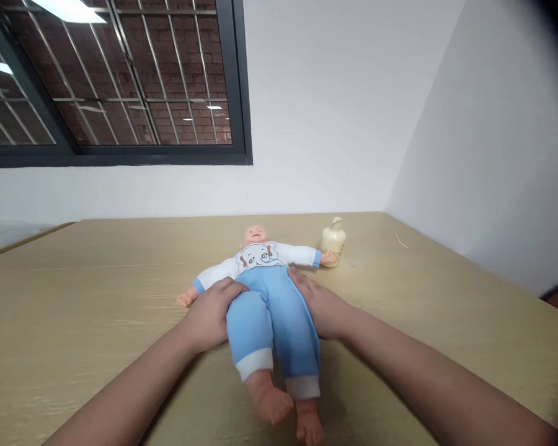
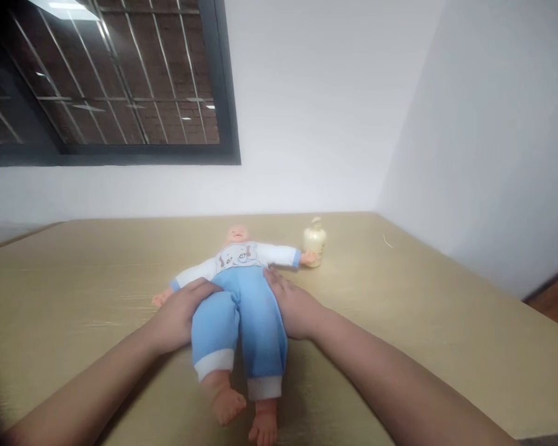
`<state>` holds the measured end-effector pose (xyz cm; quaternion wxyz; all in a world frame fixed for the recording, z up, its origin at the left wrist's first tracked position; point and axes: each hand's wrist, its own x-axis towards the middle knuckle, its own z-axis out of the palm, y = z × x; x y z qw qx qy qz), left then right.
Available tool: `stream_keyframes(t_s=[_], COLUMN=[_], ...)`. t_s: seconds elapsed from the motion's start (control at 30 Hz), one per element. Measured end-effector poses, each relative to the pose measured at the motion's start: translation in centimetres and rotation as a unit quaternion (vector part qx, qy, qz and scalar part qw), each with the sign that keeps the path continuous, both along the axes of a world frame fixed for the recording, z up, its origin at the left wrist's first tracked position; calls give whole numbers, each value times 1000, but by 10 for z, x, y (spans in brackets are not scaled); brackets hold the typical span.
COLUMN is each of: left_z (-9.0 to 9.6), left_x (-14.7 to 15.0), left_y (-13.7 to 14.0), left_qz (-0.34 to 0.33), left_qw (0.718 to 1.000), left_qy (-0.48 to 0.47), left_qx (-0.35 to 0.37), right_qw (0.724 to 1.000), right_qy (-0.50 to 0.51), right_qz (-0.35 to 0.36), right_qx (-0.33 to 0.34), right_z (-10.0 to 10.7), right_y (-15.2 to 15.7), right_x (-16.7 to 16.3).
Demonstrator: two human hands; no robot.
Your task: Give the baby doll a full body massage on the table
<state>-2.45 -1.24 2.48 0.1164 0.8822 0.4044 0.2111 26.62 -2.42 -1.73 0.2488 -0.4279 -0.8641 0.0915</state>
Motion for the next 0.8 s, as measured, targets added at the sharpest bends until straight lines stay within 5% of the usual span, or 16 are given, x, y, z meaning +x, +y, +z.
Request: stream_keyframes(t_s=[0.3, 0.8], left_z=[-1, -25], left_x=[-11, -21], left_y=[6, 22], left_qz=[33, 50], left_qw=[999, 995], left_qy=[11, -68], left_qx=[-15, -48], right_qw=[974, 971], right_qy=[-106, -37], right_qz=[148, 106], right_qx=[137, 209], right_z=[5, 3], right_y=[-14, -19], right_x=[-16, -17])
